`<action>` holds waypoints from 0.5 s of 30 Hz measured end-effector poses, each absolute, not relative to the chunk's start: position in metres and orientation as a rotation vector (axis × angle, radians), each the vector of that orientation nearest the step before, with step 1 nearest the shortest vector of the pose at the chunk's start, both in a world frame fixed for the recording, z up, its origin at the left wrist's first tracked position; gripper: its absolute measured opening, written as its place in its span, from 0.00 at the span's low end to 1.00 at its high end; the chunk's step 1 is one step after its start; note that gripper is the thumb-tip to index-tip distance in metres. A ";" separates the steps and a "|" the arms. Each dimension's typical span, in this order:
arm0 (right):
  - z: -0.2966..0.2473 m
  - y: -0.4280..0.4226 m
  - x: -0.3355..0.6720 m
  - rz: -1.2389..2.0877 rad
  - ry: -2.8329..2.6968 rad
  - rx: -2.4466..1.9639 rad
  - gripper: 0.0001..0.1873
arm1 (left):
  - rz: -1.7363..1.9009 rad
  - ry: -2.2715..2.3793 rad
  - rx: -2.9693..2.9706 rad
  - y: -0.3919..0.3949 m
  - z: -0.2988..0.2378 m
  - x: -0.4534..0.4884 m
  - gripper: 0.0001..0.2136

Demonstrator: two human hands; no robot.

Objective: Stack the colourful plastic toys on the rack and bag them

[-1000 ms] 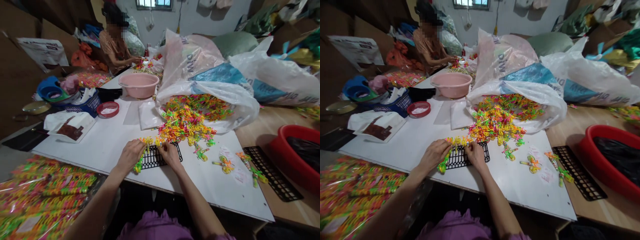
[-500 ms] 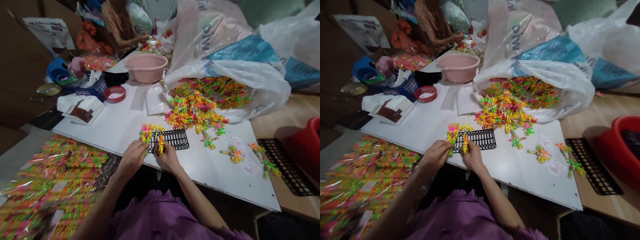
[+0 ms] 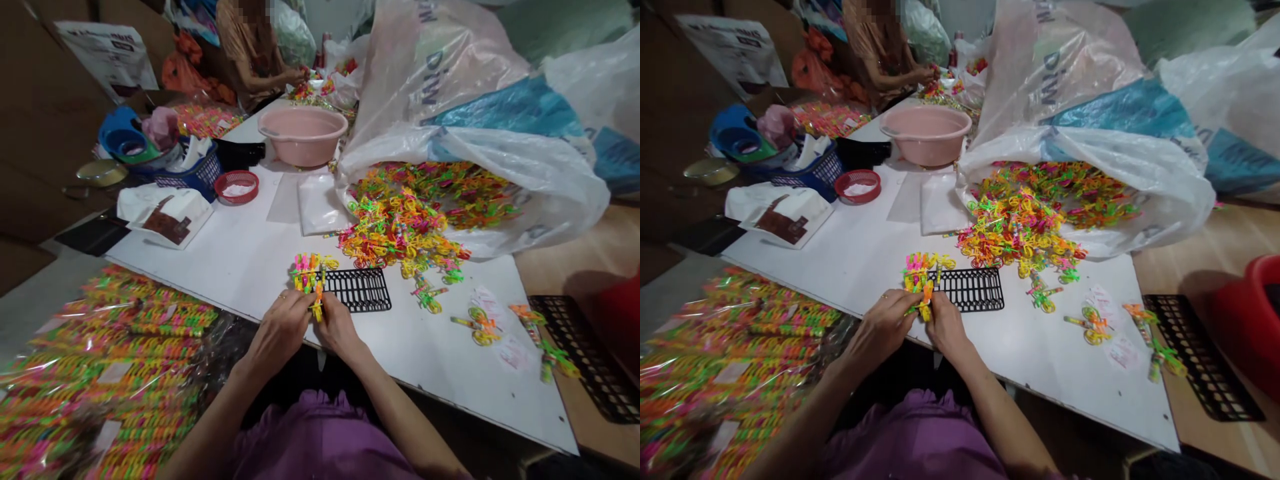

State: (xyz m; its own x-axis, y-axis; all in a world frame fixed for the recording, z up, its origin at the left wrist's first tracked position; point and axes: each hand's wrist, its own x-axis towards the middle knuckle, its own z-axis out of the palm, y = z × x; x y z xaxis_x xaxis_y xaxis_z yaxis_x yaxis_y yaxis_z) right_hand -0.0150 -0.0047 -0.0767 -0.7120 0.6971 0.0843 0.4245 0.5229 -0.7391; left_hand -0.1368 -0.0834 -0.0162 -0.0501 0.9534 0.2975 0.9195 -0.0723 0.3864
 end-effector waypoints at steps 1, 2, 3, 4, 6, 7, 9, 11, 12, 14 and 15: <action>-0.075 -0.004 -0.017 1.004 -2.446 -0.932 0.11 | 0.753 2.077 2.116 -0.083 -0.014 -0.136 0.15; -0.073 -0.005 -0.019 0.991 -2.495 -0.942 0.10 | 0.742 2.065 2.120 -0.083 -0.013 -0.135 0.15; -0.071 -0.005 -0.020 0.977 -2.533 -0.954 0.10 | 0.736 2.065 2.130 -0.083 -0.011 -0.134 0.13; -0.070 -0.006 -0.020 0.969 -2.552 -0.963 0.09 | 0.737 2.083 2.143 -0.083 -0.010 -0.133 0.11; -0.068 -0.005 -0.016 0.998 -2.538 -0.950 0.07 | 0.740 2.128 2.179 -0.083 -0.010 -0.130 0.08; -0.066 -0.003 -0.012 1.047 -2.524 -0.921 0.06 | 0.735 2.143 2.199 -0.084 -0.010 -0.128 0.07; -0.060 0.007 -0.002 1.166 -2.521 -0.857 0.06 | 0.701 2.142 2.234 -0.085 -0.010 -0.126 0.08; -0.051 0.022 0.003 1.160 -2.545 -0.894 0.07 | 0.669 2.118 2.261 -0.087 -0.010 -0.125 0.08; -0.046 0.031 0.002 1.079 -2.557 -0.975 0.08 | 0.669 2.107 2.273 -0.087 -0.011 -0.126 0.08; -0.038 0.048 -0.008 0.826 -2.575 -1.184 0.12 | 0.694 2.088 2.292 -0.088 -0.013 -0.128 0.08; -0.036 0.055 -0.016 0.715 -2.593 -1.268 0.14 | 0.711 2.077 2.294 -0.089 -0.013 -0.129 0.08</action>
State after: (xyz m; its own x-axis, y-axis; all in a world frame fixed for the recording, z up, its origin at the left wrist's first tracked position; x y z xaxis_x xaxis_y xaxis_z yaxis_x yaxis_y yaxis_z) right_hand -0.0160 0.0546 -0.0363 -0.6248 0.7786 -0.0584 0.6984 0.5238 -0.4877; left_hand -0.1291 -0.0888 -0.0132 0.0441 0.9373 0.3457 0.9525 -0.1438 0.2684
